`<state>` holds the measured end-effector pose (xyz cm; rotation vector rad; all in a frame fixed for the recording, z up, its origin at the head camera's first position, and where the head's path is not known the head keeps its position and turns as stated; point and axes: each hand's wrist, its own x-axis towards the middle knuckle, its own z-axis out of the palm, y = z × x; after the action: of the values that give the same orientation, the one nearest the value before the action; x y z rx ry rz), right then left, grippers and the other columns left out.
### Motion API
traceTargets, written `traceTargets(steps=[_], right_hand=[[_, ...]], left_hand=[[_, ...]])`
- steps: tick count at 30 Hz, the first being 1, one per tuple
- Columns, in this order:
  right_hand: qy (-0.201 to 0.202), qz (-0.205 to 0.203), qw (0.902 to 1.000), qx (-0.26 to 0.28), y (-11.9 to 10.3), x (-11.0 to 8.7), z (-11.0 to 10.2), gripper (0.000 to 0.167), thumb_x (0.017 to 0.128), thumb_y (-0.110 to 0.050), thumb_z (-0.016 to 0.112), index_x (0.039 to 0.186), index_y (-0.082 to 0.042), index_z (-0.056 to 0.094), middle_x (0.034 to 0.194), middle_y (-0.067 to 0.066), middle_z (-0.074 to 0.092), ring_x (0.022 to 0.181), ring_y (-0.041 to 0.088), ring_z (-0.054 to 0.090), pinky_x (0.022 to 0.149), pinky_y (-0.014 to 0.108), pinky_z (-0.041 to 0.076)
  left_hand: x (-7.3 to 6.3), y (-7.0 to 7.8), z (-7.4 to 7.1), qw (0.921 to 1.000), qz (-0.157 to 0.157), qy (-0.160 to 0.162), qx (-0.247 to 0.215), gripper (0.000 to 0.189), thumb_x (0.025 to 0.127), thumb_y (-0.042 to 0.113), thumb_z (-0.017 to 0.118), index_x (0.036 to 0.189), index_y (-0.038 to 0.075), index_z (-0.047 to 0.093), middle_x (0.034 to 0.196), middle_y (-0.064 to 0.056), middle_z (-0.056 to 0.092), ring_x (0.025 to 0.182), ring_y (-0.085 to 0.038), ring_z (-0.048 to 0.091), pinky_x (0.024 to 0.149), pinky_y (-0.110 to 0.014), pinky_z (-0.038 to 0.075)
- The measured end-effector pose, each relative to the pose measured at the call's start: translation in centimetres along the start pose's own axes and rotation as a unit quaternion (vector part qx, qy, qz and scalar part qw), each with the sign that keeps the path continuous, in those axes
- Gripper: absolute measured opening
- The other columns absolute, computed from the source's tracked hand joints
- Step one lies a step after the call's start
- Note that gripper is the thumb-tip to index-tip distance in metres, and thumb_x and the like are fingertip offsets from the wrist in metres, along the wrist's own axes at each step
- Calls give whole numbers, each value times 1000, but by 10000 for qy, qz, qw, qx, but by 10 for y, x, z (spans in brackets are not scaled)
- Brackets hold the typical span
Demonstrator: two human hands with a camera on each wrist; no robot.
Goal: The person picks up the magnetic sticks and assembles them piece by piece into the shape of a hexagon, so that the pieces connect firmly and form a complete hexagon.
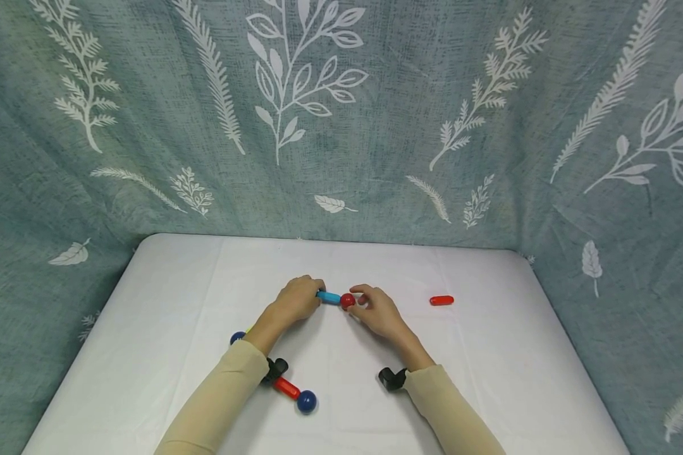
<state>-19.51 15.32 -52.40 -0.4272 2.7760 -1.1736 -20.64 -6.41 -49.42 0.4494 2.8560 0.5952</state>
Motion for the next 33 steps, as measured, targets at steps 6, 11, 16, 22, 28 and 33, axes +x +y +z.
traceTargets(steps=[6,11,16,22,28,33], right_hand=[[27,237,9997,90,5,-11,-14,38,90,-18,75,126,-10,66,100,8,63,77,18,53,68,35,45],[106,305,9994,76,11,-21,-28,38,92,-19,74,127,-10,65,105,10,63,80,19,53,68,35,44],[293,318,9991,-41,19,-28,-42,37,92,-19,74,126,-10,65,106,11,63,81,20,51,69,36,43],[520,276,9982,-144,29,-38,-57,36,92,-17,73,126,-7,66,105,12,64,80,20,50,69,37,41],[783,351,9962,-138,37,-47,-74,33,92,-15,73,124,-7,67,103,12,64,81,22,51,69,37,41],[936,391,9945,-259,50,-50,-90,33,94,-16,71,125,-6,65,100,12,62,80,22,49,69,37,39]], left_hand=[[0,0,-1,10000,17,9,24,20,96,11,68,115,11,72,106,-9,66,102,-27,62,87,-43,50],[0,1,-1,10000,-25,-29,6,21,96,12,67,116,11,71,108,-9,66,104,-27,62,89,-43,50],[-1,1,-1,10000,-23,-24,14,21,97,12,66,117,11,71,108,-9,66,104,-26,62,89,-43,50],[-1,0,0,10000,-3,-12,3,20,97,12,66,117,11,71,108,-9,65,104,-26,62,89,-43,50],[-1,-1,2,10000,-21,-7,-28,21,97,13,66,117,11,71,109,-9,66,104,-27,62,88,-44,50],[-1,-2,1,10000,-10,3,-51,20,97,13,66,116,11,71,109,-9,66,104,-28,62,88,-44,51]])
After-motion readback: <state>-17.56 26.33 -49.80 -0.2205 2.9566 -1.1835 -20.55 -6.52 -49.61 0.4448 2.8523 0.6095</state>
